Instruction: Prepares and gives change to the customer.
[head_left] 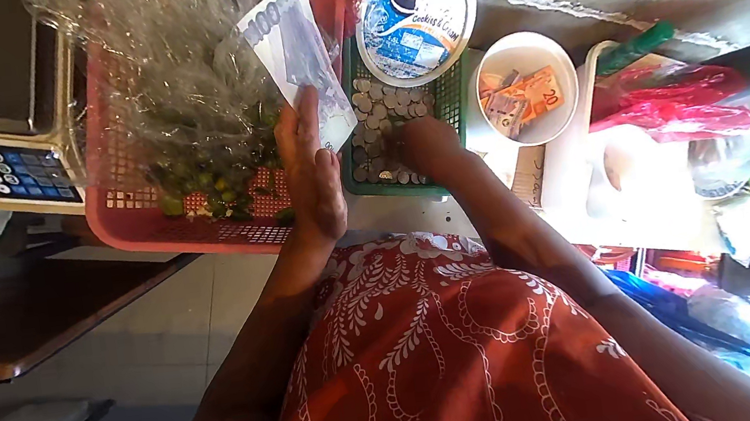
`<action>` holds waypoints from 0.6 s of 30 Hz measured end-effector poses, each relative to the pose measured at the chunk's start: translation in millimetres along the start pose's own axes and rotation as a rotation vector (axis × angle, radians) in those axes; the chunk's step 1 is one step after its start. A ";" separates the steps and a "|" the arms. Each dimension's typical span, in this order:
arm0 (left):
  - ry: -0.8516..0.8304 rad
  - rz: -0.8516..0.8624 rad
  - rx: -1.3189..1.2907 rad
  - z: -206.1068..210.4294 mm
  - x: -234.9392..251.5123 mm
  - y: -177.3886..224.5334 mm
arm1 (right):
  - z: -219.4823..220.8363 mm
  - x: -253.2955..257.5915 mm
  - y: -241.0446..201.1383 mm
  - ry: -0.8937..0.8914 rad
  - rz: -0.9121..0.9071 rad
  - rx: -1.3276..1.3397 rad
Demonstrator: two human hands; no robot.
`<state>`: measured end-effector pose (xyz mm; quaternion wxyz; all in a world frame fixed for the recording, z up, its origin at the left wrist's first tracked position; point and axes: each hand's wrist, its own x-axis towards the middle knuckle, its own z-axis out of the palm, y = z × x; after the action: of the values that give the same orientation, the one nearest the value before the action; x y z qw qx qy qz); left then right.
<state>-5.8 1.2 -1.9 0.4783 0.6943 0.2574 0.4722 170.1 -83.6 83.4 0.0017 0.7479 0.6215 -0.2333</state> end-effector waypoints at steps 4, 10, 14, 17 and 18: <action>-0.012 -0.040 -0.004 -0.5 1.2 1.5 | 39.1 39.1 43.8 -0.313 0.302 0.064; -0.026 -0.034 0.013 -1.3 -0.6 1.1 | 27.5 39.0 7.7 -0.129 0.301 0.024; -0.107 -0.101 0.051 -7.9 -3.9 5.1 | 49.0 47.4 21.1 -0.320 0.191 0.095; -0.103 -0.095 0.100 -8.4 -3.9 3.5 | 18.0 18.5 31.6 -0.321 0.176 0.183; -0.099 -0.071 0.119 -8.6 -4.5 0.3 | 7.4 2.0 39.0 -0.228 0.169 0.242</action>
<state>-15.5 1.0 -2.6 0.4647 0.7344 0.2854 0.4041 204.0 -92.8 64.9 0.0019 0.7607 0.5198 -0.3887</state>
